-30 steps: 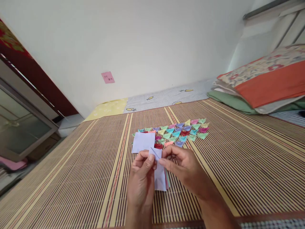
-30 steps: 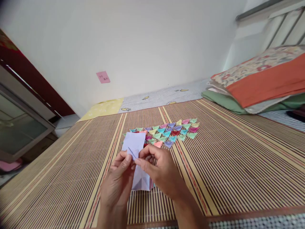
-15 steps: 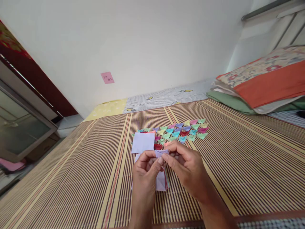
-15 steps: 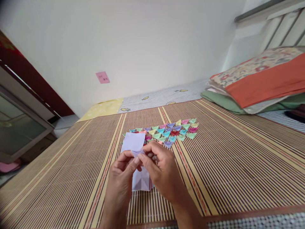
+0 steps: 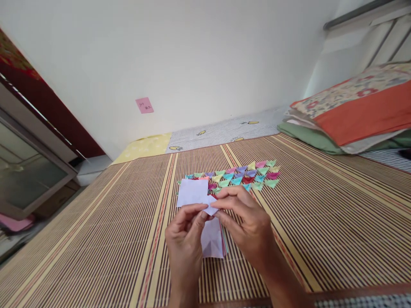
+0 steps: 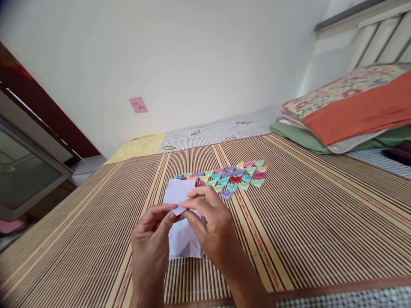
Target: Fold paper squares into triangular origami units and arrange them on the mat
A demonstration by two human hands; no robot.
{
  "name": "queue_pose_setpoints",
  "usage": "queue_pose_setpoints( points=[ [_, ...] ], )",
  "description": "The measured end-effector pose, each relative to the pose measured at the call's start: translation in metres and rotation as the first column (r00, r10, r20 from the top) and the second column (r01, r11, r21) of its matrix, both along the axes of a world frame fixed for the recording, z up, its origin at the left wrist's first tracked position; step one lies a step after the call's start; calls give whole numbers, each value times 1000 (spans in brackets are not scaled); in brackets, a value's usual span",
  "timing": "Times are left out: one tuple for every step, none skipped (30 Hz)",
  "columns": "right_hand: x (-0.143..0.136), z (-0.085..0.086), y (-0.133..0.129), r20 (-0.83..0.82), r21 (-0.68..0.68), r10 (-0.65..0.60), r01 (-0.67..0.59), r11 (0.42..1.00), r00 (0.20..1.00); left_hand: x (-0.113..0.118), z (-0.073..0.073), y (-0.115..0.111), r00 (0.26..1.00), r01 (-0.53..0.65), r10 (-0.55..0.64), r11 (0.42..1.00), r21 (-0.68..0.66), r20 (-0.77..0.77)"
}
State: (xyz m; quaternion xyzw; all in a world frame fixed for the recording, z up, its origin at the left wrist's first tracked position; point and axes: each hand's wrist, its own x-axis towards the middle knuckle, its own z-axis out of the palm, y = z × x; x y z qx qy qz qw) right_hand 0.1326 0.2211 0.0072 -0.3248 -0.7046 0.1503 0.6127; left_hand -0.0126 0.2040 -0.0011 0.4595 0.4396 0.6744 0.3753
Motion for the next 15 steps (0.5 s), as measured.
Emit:
queue_pose_setpoints(
  points=[
    [0,1,0,-34,-43,15,-17,999,999,0,-1,0,1000,-10,10,1000,8,24],
    [0,1,0,-65,-86,37,-42,995,997,0,-1,1,999,-16,16,1000,14,48],
    [0,2,0,-96,-126,61,-73,989,994,1,-1,1,997,-18,17,1000,17,69],
    [-1,2,0,-124,-161,85,-105,981,989,2,-1,1,996,-18,16,1000,17,85],
    [-1,3,0,-150,-188,107,-134,973,983,3,0,1,995,-18,16,1000,14,95],
    [-1,3,0,-174,-210,124,-160,965,977,3,1,1,995,-21,20,1000,10,99],
    [-1,3,1,-196,-224,138,-181,958,971,4,1,1,995,-26,26,1000,5,100],
    [-2,4,1,-215,-231,147,-197,953,966,5,2,0,994,-32,32,999,-2,101],
    [-2,4,1,-230,-233,151,-205,951,961,6,3,0,994,-37,37,999,-8,102],
    [-2,4,1,-240,-231,151,-207,950,959,6,3,0,994,-36,38,999,-13,103],
    [-2,3,1,-246,-228,146,-204,952,958,7,4,-1,994,-33,35,999,-21,104],
    [-3,3,1,-251,-225,141,-200,954,958,7,5,-1,994,-20,23,999,-28,103],
    [-3,2,1,-257,-225,138,-198,954,957,6,6,-2,995,-12,15,999,-37,97],
    [-3,1,1,-266,-228,136,-200,953,954,6,6,-3,996,-10,14,999,-41,85],
    [-4,0,1,-281,-235,136,-206,950,950,5,7,-4,998,-15,18,999,-41,66]
  ],
)
